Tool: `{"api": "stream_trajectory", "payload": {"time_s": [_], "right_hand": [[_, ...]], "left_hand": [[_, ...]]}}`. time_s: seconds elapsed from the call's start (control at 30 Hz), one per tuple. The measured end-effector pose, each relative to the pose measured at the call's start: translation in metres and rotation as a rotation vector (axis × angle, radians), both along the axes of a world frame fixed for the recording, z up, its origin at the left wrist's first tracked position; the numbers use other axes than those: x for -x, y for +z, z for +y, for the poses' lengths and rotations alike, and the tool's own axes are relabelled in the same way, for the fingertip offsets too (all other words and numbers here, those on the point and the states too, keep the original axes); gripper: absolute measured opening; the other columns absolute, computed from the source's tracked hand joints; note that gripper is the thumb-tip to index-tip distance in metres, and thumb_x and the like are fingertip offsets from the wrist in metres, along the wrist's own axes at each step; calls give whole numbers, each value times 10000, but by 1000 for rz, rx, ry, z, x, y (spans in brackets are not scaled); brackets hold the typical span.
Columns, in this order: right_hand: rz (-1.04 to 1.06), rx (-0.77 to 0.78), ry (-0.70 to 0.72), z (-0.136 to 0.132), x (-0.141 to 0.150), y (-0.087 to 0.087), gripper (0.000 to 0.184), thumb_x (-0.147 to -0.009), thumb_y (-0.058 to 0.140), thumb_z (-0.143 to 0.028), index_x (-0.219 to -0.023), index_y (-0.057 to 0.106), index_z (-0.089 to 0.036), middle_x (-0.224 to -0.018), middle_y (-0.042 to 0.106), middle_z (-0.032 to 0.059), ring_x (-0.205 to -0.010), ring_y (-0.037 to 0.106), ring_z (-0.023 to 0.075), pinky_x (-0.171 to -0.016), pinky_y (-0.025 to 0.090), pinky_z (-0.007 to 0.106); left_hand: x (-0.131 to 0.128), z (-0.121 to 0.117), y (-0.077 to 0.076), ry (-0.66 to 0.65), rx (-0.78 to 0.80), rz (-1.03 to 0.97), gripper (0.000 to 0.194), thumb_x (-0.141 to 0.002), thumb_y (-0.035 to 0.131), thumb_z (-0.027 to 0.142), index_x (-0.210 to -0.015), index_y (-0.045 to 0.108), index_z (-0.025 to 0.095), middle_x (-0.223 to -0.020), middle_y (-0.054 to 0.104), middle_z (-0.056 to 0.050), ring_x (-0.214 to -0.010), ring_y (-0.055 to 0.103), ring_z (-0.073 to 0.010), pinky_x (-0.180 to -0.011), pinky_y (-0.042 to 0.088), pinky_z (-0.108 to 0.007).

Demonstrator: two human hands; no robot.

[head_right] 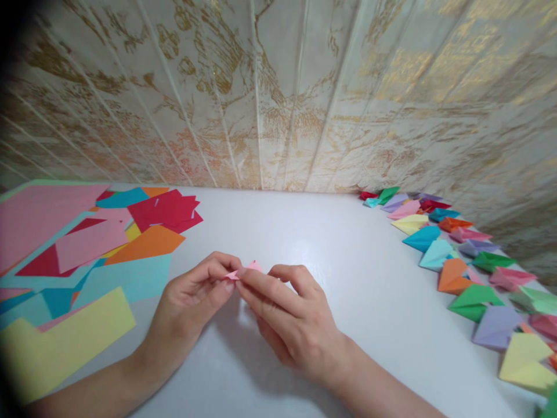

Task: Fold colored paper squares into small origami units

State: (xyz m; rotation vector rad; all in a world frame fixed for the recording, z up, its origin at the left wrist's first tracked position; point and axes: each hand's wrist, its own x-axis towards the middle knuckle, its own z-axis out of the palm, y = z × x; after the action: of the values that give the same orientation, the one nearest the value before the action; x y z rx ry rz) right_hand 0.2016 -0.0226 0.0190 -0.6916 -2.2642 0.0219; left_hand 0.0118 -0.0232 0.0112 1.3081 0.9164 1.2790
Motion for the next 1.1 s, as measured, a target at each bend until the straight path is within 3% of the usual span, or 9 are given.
{"api": "stream_trajectory", "payload": {"time_s": [0.27,0.4,0.6,0.73,0.87,0.97,1.1], "right_hand": [[-215,-196,-43,-2,0,2,299,-946,487,-30,-1141,694,-121,-1193,752,82,-923,600,226,-751,514,375],[-206,-150,-24,-1,1,0,325,-947,474,-17,-1193,672,-96,-1215,739,104,-954,616,231,-757,539,356],[-120,-18,59,1,-1,-4,407,-967,437,-29,-1358,543,-68,-1291,683,170,-1064,642,242,-842,563,359],[-58,53,120,1,-2,-4,470,-961,419,-33,-1413,492,-139,-1297,665,159,-1073,639,243,-836,555,377],[132,264,85,0,0,-3,477,-940,436,-3,-1351,543,-220,-1204,634,108,-1052,620,200,-843,531,332],[273,498,-32,1,1,-3,293,-971,520,-106,-1200,635,-248,-1040,581,55,-929,593,172,-813,506,296],[348,741,17,4,3,-4,111,-987,574,-217,-954,675,-248,-895,551,10,-819,553,155,-741,459,276]], "left_hand": [[-1,-2,4,27,52,-27,127,-915,619,191,-792,592,202,-858,600,32,-822,577,-105,-777,456,-179],[-1,-3,5,32,102,4,55,-913,637,206,-866,608,213,-818,608,43,-805,581,-109,-742,449,-181],[-1,-1,4,-8,105,21,101,-938,625,268,-857,628,206,-807,624,43,-789,574,-111,-753,441,-193],[0,-1,5,3,96,42,143,-952,582,262,-822,600,204,-787,612,44,-776,564,-116,-751,435,-204],[-1,-2,5,-11,59,101,127,-945,562,229,-821,582,214,-794,583,42,-784,545,-129,-763,426,-232],[0,-2,4,-40,-7,181,105,-919,583,191,-818,576,220,-829,566,35,-827,546,-142,-800,420,-253],[0,-4,3,-59,-76,313,133,-901,621,172,-796,556,219,-841,528,37,-822,536,-134,-774,407,-245]]}}
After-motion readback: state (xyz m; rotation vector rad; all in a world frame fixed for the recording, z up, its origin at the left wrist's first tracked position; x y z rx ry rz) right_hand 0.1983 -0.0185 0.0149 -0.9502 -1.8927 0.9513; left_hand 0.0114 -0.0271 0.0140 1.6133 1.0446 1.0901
